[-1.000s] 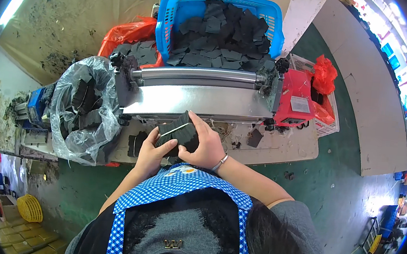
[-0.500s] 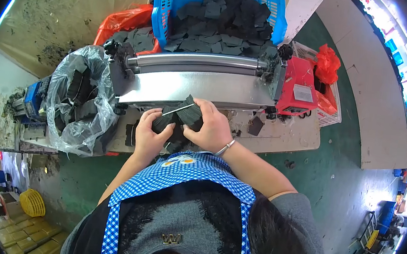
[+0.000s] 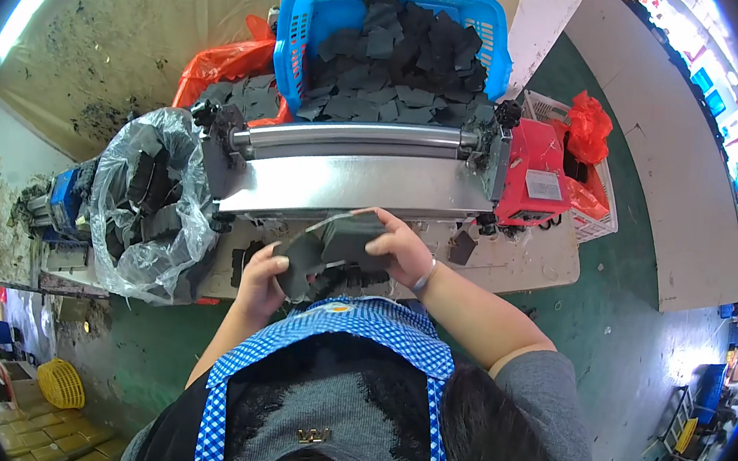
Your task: Applying adhesive to black shoe components using a motorized roller machine and stacking them for further processing.
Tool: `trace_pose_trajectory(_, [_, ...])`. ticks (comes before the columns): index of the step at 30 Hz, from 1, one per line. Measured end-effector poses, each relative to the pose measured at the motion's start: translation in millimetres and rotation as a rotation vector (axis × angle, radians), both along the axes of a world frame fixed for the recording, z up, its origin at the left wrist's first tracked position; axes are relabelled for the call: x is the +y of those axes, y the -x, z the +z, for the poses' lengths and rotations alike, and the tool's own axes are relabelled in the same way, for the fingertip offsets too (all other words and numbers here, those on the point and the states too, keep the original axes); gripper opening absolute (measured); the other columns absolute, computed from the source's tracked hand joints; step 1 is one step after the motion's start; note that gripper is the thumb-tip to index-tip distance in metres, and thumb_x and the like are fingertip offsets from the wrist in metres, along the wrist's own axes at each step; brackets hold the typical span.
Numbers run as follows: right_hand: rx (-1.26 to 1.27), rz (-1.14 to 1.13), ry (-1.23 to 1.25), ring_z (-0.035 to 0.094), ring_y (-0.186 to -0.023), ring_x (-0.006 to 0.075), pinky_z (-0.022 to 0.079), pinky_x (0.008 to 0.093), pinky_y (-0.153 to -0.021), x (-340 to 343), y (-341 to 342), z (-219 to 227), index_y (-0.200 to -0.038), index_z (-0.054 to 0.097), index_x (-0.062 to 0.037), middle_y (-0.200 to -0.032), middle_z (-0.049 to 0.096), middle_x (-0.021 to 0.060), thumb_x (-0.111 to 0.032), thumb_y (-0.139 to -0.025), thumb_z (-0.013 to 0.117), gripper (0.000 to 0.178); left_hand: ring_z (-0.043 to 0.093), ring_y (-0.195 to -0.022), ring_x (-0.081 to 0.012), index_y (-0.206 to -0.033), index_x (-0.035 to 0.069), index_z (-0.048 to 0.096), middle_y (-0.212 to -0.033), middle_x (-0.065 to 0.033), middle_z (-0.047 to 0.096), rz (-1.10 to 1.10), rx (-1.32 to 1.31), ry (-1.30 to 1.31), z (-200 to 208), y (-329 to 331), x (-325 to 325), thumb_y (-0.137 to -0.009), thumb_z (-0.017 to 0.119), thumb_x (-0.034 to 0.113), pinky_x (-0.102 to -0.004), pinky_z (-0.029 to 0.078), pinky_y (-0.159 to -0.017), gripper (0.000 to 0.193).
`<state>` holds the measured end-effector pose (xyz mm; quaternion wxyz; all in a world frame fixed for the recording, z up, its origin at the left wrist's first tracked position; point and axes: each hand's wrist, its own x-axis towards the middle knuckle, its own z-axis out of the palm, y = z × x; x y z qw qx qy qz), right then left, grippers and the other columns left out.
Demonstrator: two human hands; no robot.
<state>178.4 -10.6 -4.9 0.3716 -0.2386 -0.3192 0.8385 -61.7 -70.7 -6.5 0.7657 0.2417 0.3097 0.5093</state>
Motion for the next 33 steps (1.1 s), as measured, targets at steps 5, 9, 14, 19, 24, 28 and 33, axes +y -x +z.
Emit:
trace_pose_trajectory(5, [0.036, -0.270, 0.397, 0.057, -0.088, 0.0223, 0.049, 0.0344, -0.076, -6.8, 32.8, -8.2, -0.107, 0.053, -0.0059, -0.099, 0.059, 0.0074, -0.018, -0.075, 0.060, 0.034, 0.062, -0.078, -0.0231, -0.106, 0.000, 0.055, -0.094, -0.0128, 0.062, 0.226, -0.171, 0.258, -10.6, -3.1, 15.1, -0.080, 0.057, 0.020, -0.0297, 0.053, -0.065, 0.033])
trace_pose_trajectory(9, [0.390, -0.150, 0.681, 0.058, -0.089, 0.0261, 0.049, 0.0348, -0.076, -8.1, 38.9, -7.1, -0.108, 0.054, -0.0060, -0.100, 0.059, 0.0112, -0.027, -0.078, 0.057, 0.037, 0.061, -0.074, -0.0231, -0.106, 0.004, 0.056, -0.094, -0.0115, 0.062, 0.160, -0.529, 0.255, -23.5, -3.3, 13.2, -0.080, 0.058, 0.023, -0.0292, 0.053, -0.062, 0.032])
trace_pose_trajectory(14, [0.376, 0.003, 0.552, 0.058, -0.093, 0.0302, 0.048, 0.0394, -0.078, -13.0, 39.9, -11.8, -0.119, 0.051, -0.0067, -0.112, 0.057, 0.0148, -0.036, -0.080, 0.051, 0.049, 0.063, -0.073, -0.0217, -0.112, 0.003, 0.053, -0.093, -0.0131, 0.062, 0.021, -0.788, 0.172, -25.7, 2.0, 13.2, -0.080, 0.054, 0.022, -0.0281, 0.053, -0.054, 0.037])
trace_pose_trajectory(19, [0.417, 0.262, 0.465, 0.056, -0.098, 0.0301, 0.046, 0.0452, -0.078, -26.3, 33.2, -36.3, -0.116, 0.052, -0.0083, -0.113, 0.056, 0.0143, -0.042, -0.074, 0.047, 0.054, 0.060, -0.071, -0.0154, -0.125, 0.004, 0.040, -0.095, -0.0138, 0.060, -0.208, -0.529, 0.172, -46.3, 6.8, -1.3, -0.077, 0.051, 0.024, -0.0155, 0.043, -0.040, 0.053])
trace_pose_trajectory(24, [0.270, 0.272, 0.581, 0.056, -0.098, 0.0291, 0.048, 0.0462, -0.078, -35.8, 18.6, -39.6, -0.121, 0.050, -0.0075, -0.111, 0.058, 0.0131, -0.035, -0.077, 0.052, 0.052, 0.058, -0.085, -0.0222, -0.105, 0.004, 0.057, -0.099, -0.0104, 0.060, -0.038, -0.446, 0.503, -81.5, 15.3, -21.6, -0.077, 0.055, 0.026, -0.0439, 0.046, -0.080, 0.036])
trace_pose_trajectory(28, [-0.016, 0.014, 0.714, 0.057, -0.096, 0.0292, 0.050, 0.0459, -0.077, -46.3, -16.2, -56.1, -0.119, 0.050, -0.0053, -0.108, 0.059, 0.0144, -0.026, -0.081, 0.054, 0.043, 0.058, -0.088, -0.0199, -0.106, 0.002, 0.056, -0.099, -0.0084, 0.060, -0.037, -0.005, 0.486, -89.2, 20.9, -12.5, -0.080, 0.061, 0.018, -0.0356, 0.048, -0.076, 0.031])
trace_pose_trajectory(33, [-0.011, -0.306, 0.786, 0.058, -0.094, 0.0304, 0.050, 0.0438, -0.077, -59.3, -49.8, -60.9, -0.115, 0.051, -0.0018, -0.106, 0.059, 0.0156, -0.023, -0.082, 0.058, 0.040, 0.058, -0.091, -0.0195, -0.105, -0.001, 0.056, -0.099, -0.0084, 0.061, -0.086, 0.425, 0.316, -94.2, 12.8, 41.5, -0.081, 0.063, 0.022, -0.0318, 0.047, -0.078, 0.034])
